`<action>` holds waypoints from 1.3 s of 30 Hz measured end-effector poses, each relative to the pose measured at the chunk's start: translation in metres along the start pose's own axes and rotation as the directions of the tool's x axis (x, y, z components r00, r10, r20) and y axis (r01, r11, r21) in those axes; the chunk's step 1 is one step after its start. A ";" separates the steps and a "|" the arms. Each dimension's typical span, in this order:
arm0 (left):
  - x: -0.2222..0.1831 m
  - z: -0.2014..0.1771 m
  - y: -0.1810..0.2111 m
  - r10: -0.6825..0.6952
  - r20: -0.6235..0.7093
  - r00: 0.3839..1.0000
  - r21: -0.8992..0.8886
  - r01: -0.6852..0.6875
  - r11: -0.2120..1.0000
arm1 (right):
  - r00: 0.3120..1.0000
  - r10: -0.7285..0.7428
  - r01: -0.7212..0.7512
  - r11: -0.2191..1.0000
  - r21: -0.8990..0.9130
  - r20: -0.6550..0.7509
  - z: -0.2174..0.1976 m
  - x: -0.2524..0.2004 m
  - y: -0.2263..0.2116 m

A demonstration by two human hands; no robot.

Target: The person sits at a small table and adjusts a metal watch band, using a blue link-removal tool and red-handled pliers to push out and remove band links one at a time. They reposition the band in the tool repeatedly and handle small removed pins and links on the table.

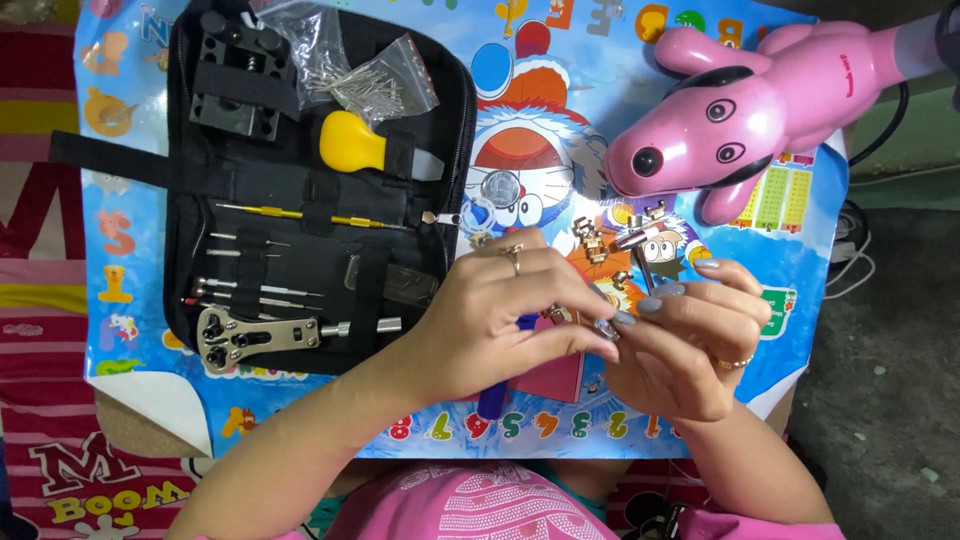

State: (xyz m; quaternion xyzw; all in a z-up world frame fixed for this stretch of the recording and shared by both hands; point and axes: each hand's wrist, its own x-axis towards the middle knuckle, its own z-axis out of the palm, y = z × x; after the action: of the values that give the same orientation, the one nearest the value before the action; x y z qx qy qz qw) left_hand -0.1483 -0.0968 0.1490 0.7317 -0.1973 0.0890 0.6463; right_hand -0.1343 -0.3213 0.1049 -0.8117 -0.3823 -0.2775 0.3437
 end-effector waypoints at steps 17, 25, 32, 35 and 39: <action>-0.006 -0.002 0.000 0.015 0.055 0.998 0.011 -0.016 1.000 | 1.000 -0.017 0.016 0.997 0.070 0.026 -0.006 -0.010 0.002; -0.006 -0.002 0.008 0.017 0.108 0.994 -0.105 -0.005 0.994 | 0.951 -0.305 0.302 0.951 -0.067 -0.042 -0.017 -0.013 0.007; -0.007 0.002 0.008 0.012 0.097 0.995 -0.145 0.002 0.989 | 0.915 -0.404 0.393 0.878 -0.272 0.019 -0.033 -0.018 0.005; -0.008 0.002 0.008 0.037 0.111 0.993 -0.133 -0.022 0.991 | 0.912 -0.408 0.401 0.868 -0.293 0.038 -0.035 -0.021 0.004; -0.007 0.001 0.009 0.051 0.107 0.993 -0.146 -0.035 0.989 | 0.911 -0.410 0.404 0.859 -0.314 0.047 -0.035 -0.020 0.005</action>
State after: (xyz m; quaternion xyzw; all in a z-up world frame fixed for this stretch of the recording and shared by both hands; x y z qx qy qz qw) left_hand -0.1585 -0.0975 0.1548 0.6825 -0.2543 0.0477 0.6835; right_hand -0.1479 -0.3598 0.1100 -0.7541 -0.4918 -0.4100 0.1466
